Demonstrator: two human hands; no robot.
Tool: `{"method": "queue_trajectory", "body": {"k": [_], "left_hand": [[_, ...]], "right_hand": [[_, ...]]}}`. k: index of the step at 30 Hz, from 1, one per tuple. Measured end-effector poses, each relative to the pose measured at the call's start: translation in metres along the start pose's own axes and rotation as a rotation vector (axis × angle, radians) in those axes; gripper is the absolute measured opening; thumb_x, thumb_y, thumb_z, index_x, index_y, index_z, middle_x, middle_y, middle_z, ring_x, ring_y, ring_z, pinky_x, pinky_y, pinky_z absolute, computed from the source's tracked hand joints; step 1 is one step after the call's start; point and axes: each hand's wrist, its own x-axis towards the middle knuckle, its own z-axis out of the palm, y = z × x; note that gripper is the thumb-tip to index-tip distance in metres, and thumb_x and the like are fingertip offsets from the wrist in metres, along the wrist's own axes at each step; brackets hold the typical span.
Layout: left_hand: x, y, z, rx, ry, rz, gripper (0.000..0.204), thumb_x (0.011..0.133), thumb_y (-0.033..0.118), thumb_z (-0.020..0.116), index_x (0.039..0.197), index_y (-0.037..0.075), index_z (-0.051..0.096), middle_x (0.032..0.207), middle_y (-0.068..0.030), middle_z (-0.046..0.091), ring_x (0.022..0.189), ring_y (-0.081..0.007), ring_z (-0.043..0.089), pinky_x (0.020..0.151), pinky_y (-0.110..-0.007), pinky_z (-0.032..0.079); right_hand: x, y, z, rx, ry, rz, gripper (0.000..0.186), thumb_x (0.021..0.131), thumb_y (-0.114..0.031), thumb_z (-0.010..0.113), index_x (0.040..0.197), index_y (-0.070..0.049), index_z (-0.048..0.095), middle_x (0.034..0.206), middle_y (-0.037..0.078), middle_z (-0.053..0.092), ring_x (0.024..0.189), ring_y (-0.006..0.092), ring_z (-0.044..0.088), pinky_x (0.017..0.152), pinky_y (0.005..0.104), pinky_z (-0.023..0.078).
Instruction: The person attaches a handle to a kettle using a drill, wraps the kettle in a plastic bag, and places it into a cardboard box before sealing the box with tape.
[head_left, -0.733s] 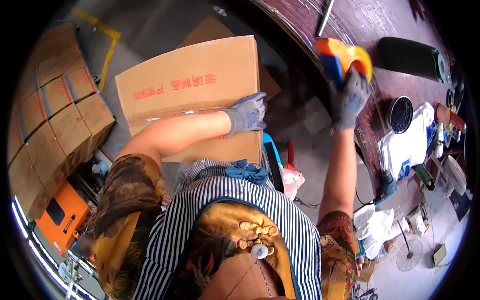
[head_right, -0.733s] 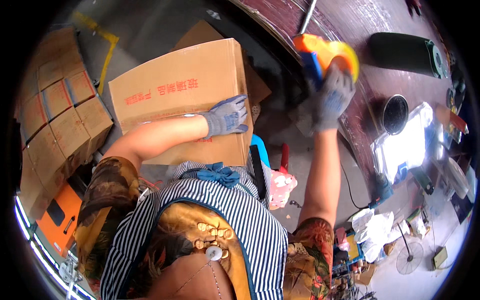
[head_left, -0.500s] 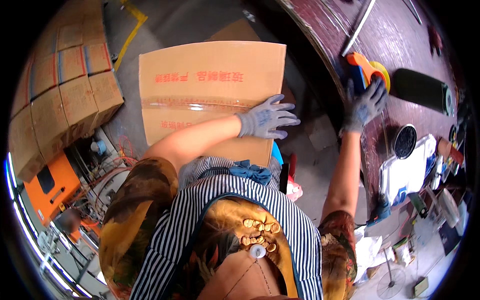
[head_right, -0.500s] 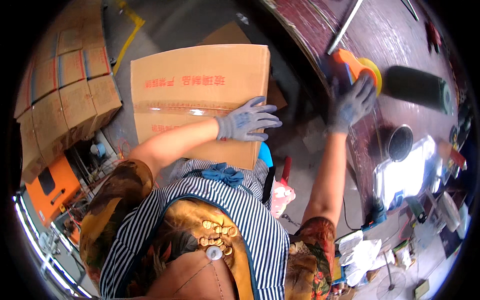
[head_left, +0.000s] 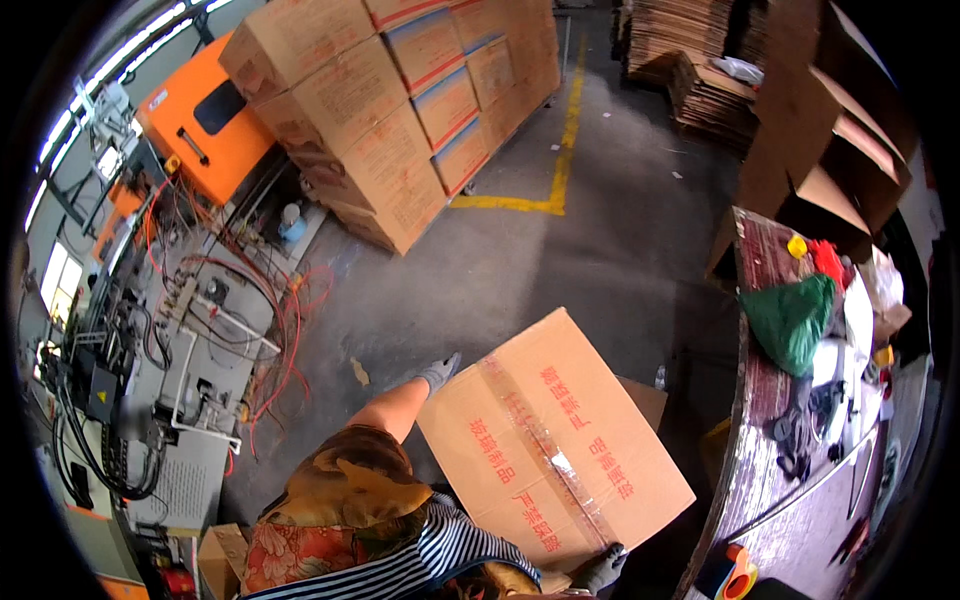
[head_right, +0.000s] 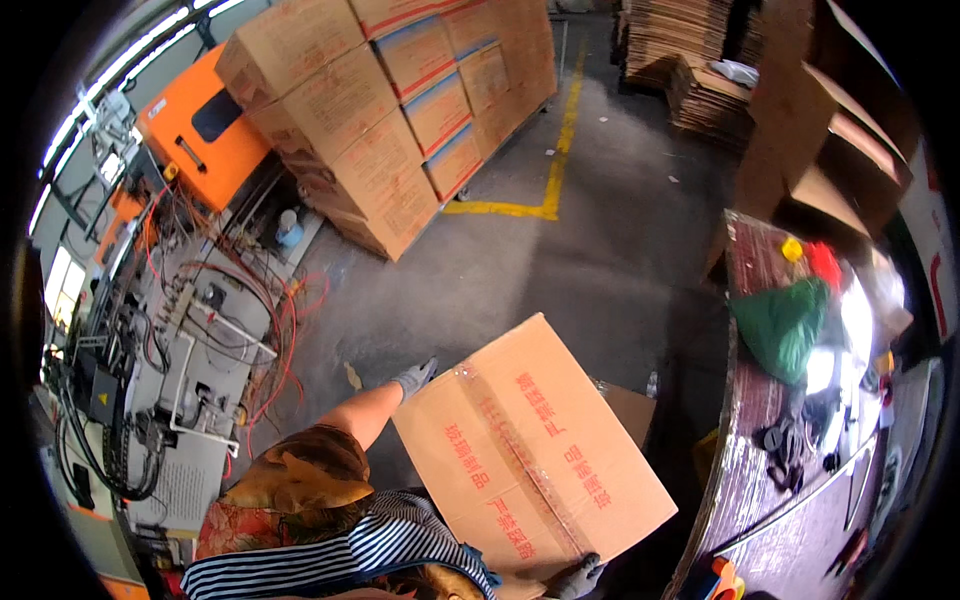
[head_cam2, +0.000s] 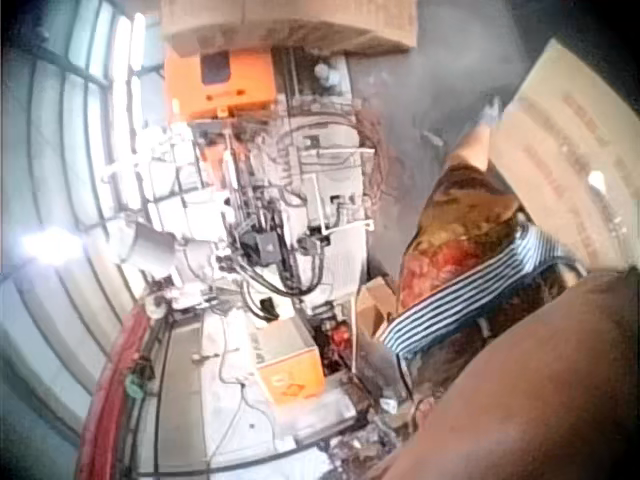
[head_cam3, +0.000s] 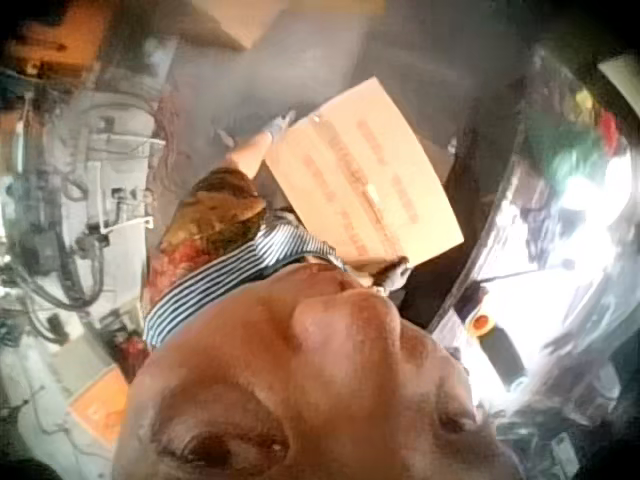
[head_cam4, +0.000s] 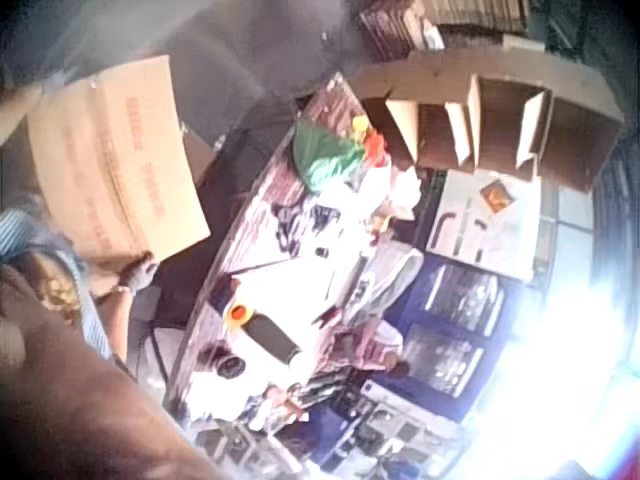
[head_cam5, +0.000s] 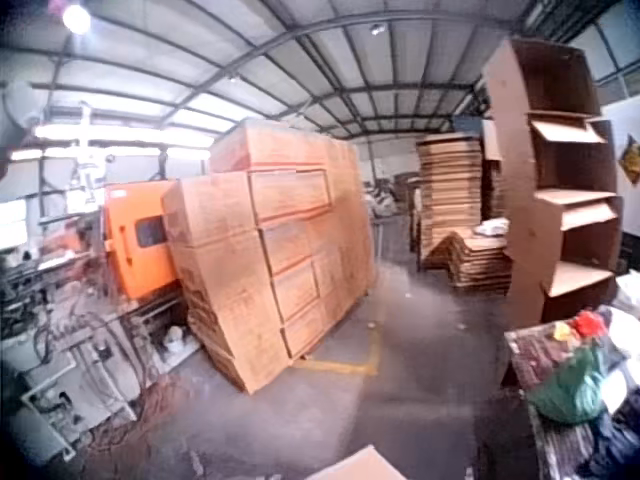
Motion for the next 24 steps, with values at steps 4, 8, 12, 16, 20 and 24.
{"method": "queue_trajectory", "body": {"k": [4, 8, 12, 16, 20, 24], "left_hand": [[-0.020, -0.031, 0.017, -0.032, -0.701, 0.150, 0.075, 0.099, 0.065, 0.035, 0.140, 0.006, 0.056, 0.132, -0.0134, 0.065, 0.119, -0.0308, 0.062, 0.107, -0.042, 0.041], [-0.067, -0.030, 0.002, -1.428, -1.125, -0.568, 0.064, 0.106, 0.052, 0.025, 0.146, 0.009, 0.048, 0.145, -0.0081, 0.056, 0.131, -0.0231, 0.052, 0.110, -0.043, 0.040], [-0.034, 0.071, -0.095, -1.249, -0.956, -0.587, 0.063, 0.102, 0.054, 0.042, 0.148, 0.012, 0.045, 0.144, -0.0088, 0.054, 0.121, -0.0249, 0.059, 0.097, -0.044, 0.052], [0.038, 0.121, -0.124, -1.288, -0.893, -0.522, 0.063, 0.103, 0.052, 0.044, 0.153, 0.013, 0.038, 0.148, -0.0082, 0.048, 0.127, -0.0287, 0.052, 0.103, -0.045, 0.047], [0.063, 0.007, 0.025, -1.691, -0.606, -0.890, 0.071, 0.099, 0.054, 0.052, 0.155, 0.013, 0.036, 0.155, -0.0073, 0.041, 0.138, -0.0287, 0.041, 0.112, -0.045, 0.037], [0.049, -0.038, 0.081, -1.897, -0.497, -0.950, 0.078, 0.096, 0.056, 0.058, 0.156, 0.013, 0.034, 0.160, -0.0066, 0.036, 0.146, -0.0287, 0.032, 0.118, -0.045, 0.030]], "right_hand": [[-0.013, -0.001, -0.020, -0.024, 0.107, -0.039, 0.049, 0.106, -0.031, 0.048, 0.140, 0.004, 0.051, 0.137, 0.012, 0.058, 0.124, 0.0221, 0.052, 0.110, 0.0360, 0.039], [0.037, -0.001, -0.061, -0.644, 0.063, 0.103, 0.049, 0.104, -0.040, 0.048, 0.114, 0.006, 0.062, 0.100, 0.007, 0.063, 0.089, 0.0219, 0.054, 0.079, 0.0415, 0.047], [0.026, -0.087, 0.025, -0.706, 0.297, 0.120, 0.082, 0.092, -0.071, 0.051, 0.094, 0.009, 0.069, 0.074, 0.009, 0.060, 0.070, 0.0245, 0.049, 0.064, 0.0437, 0.044], [0.055, -0.136, 0.028, -0.876, 0.280, 0.284, 0.079, 0.094, -0.073, 0.045, 0.078, 0.000, 0.070, 0.064, 0.006, 0.061, 0.060, 0.0243, 0.056, 0.059, 0.0406, 0.047], [0.083, -0.148, 0.035, -0.838, 0.231, 0.262, 0.070, 0.094, -0.067, 0.051, 0.081, -0.002, 0.073, 0.067, 0.004, 0.064, 0.060, 0.0204, 0.055, 0.056, 0.0409, 0.042], [0.106, -0.135, 0.013, -0.641, 0.059, 0.179, 0.068, 0.099, -0.060, 0.049, 0.118, 0.002, 0.070, 0.107, 0.012, 0.073, 0.095, 0.0204, 0.067, 0.082, 0.0350, 0.053]]}}
